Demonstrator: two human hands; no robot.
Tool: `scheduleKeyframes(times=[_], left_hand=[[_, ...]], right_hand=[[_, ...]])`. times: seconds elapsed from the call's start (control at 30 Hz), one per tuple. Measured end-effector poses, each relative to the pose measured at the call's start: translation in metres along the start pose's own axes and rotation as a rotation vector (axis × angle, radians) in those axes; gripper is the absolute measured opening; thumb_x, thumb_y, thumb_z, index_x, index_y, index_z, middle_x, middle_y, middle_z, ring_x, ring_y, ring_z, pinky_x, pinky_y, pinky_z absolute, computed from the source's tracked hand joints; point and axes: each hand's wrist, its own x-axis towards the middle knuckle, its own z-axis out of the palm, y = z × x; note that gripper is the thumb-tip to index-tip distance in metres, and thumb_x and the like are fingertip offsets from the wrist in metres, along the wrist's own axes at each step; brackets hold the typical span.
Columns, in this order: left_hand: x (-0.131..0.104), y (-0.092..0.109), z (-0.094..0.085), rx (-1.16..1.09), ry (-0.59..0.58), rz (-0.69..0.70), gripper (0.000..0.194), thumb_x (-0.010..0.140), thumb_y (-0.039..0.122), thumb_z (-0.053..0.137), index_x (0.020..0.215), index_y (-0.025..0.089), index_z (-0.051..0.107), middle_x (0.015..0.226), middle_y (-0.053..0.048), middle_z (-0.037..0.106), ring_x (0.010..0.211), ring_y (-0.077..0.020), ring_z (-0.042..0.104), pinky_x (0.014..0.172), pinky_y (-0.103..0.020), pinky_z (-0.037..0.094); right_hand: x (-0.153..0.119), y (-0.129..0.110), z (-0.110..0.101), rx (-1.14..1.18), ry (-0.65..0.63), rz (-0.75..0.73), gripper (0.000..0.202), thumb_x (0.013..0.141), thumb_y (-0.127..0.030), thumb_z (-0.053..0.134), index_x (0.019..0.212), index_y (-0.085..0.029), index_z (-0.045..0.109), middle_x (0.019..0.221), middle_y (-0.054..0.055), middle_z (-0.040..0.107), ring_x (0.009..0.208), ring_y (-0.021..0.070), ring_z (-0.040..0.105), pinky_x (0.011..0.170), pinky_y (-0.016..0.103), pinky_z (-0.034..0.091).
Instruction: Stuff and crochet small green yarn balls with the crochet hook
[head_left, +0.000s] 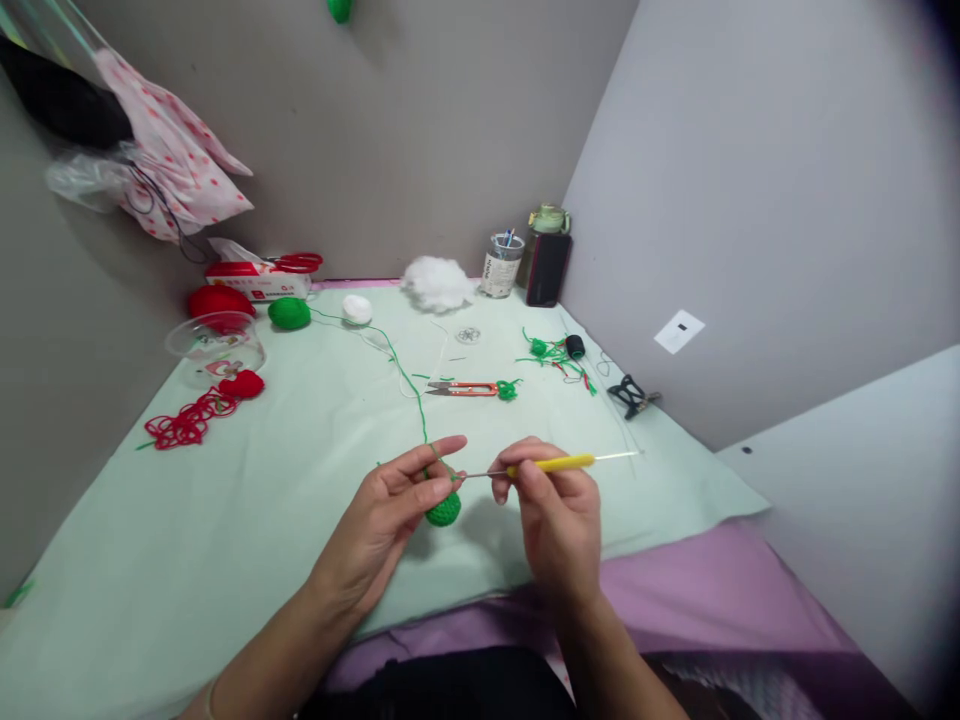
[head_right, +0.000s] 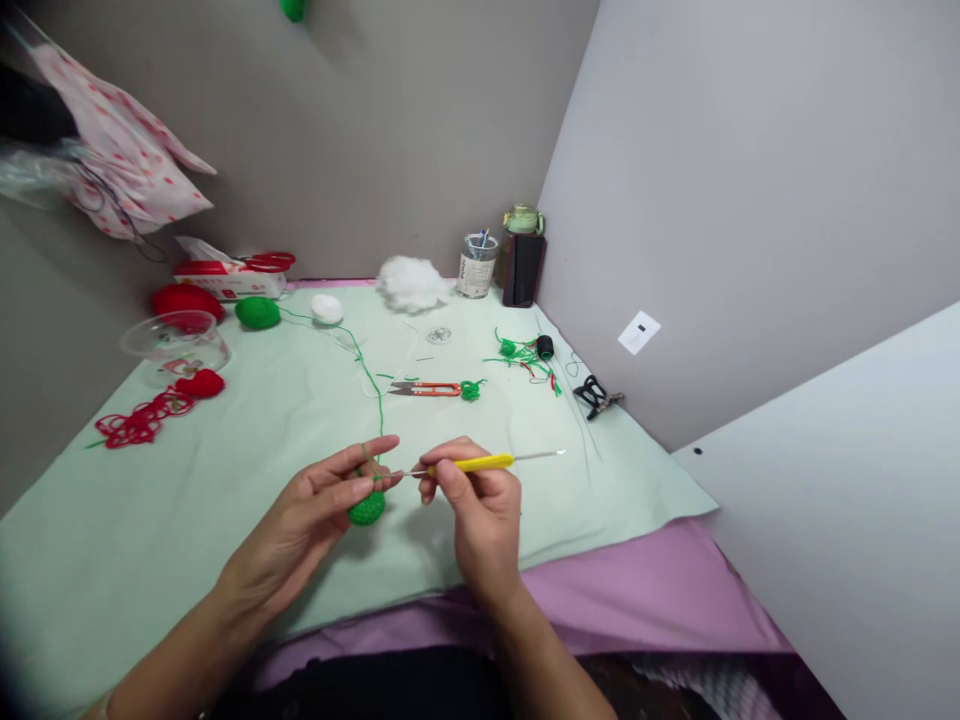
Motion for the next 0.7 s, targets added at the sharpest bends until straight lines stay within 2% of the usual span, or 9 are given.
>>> scheduleKeyframes(times=[0.07,0.13,0.2,0.27,0.33,0.4,0.5,0.63,0.7], left_hand=[[0.0,-0.004,0.003,0.039,0.027,0.069,0.045,0.075,0.033,0.089,0.119,0.027,0.08,0.084,-0.001,0.066,0.091,-0.0161,0.06,0.088,-0.028,0.045],[-0.001,-0.01,0.006,0.068,0.079,0.151,0.046,0.076,0.032,0.089,0.121,0.03,0.079,0.084,0.0,0.066,0.092,-0.0158,0.06,0.089,-0.027,0.045],[-0.001,-0.018,0.009,0.057,0.114,0.189,0.051,0.077,0.031,0.088,0.127,0.033,0.076,0.087,0.001,0.067,0.095,-0.0156,0.061,0.092,-0.027,0.045],[-0.002,-0.023,0.011,-0.004,0.111,0.17,0.055,0.078,0.03,0.088,0.131,0.033,0.073,0.091,0.0,0.069,0.095,-0.0154,0.061,0.093,-0.027,0.046],[-0.002,-0.024,0.012,-0.087,0.075,0.097,0.056,0.076,0.033,0.089,0.13,0.028,0.074,0.093,-0.002,0.071,0.096,-0.016,0.062,0.093,-0.027,0.046],[0.0,-0.021,0.011,-0.158,0.029,-0.002,0.053,0.074,0.035,0.09,0.125,0.023,0.077,0.092,-0.003,0.071,0.095,-0.0166,0.062,0.092,-0.026,0.046],[0.002,-0.011,0.007,-0.186,0.007,-0.085,0.049,0.075,0.032,0.089,0.121,0.02,0.079,0.089,-0.005,0.071,0.092,-0.0157,0.062,0.088,-0.025,0.045],[0.001,-0.003,0.004,-0.093,0.043,-0.026,0.047,0.073,0.03,0.09,0.118,0.021,0.08,0.085,-0.004,0.069,0.086,-0.0153,0.06,0.083,-0.026,0.045],[-0.001,-0.005,0.004,-0.033,0.052,0.046,0.051,0.074,0.029,0.09,0.123,0.024,0.078,0.082,-0.001,0.067,0.081,-0.0142,0.059,0.083,-0.027,0.045]], right_hand=[[0.0,0.001,0.001,0.042,-0.045,0.035,0.017,0.1,-0.026,0.062,0.103,-0.026,0.078,0.082,0.002,0.069,0.064,0.0114,0.063,0.059,0.025,0.053],[-0.004,0.003,0.004,-0.107,-0.103,-0.037,0.021,0.101,-0.023,0.06,0.111,-0.028,0.078,0.088,0.003,0.071,0.07,0.0132,0.065,0.063,0.027,0.056],[-0.01,0.008,0.009,-0.409,-0.126,-0.231,0.03,0.099,-0.015,0.059,0.119,-0.029,0.076,0.098,0.006,0.071,0.084,0.0163,0.068,0.071,0.03,0.058],[-0.016,0.012,0.013,-0.689,-0.117,-0.486,0.042,0.096,-0.007,0.062,0.129,-0.03,0.072,0.107,0.008,0.071,0.097,0.0197,0.069,0.078,0.033,0.06],[-0.02,0.015,0.015,-0.793,-0.097,-0.639,0.051,0.093,-0.003,0.063,0.136,-0.03,0.068,0.111,0.009,0.07,0.101,0.021,0.067,0.081,0.035,0.06],[-0.019,0.014,0.014,-0.723,-0.103,-0.594,0.049,0.094,-0.003,0.061,0.134,-0.029,0.069,0.11,0.009,0.069,0.1,0.0204,0.066,0.08,0.035,0.059],[-0.013,0.007,0.007,-0.47,-0.098,-0.349,0.035,0.098,-0.007,0.056,0.119,-0.027,0.074,0.1,0.006,0.07,0.092,0.0179,0.066,0.076,0.032,0.057],[-0.003,-0.002,-0.001,-0.127,-0.023,-0.092,0.023,0.102,-0.019,0.054,0.099,-0.024,0.077,0.085,0.003,0.067,0.072,0.0142,0.061,0.066,0.03,0.052],[-0.003,-0.002,0.001,-0.095,-0.061,-0.048,0.024,0.103,-0.021,0.054,0.098,-0.025,0.077,0.085,0.003,0.067,0.07,0.0141,0.061,0.065,0.03,0.053]])
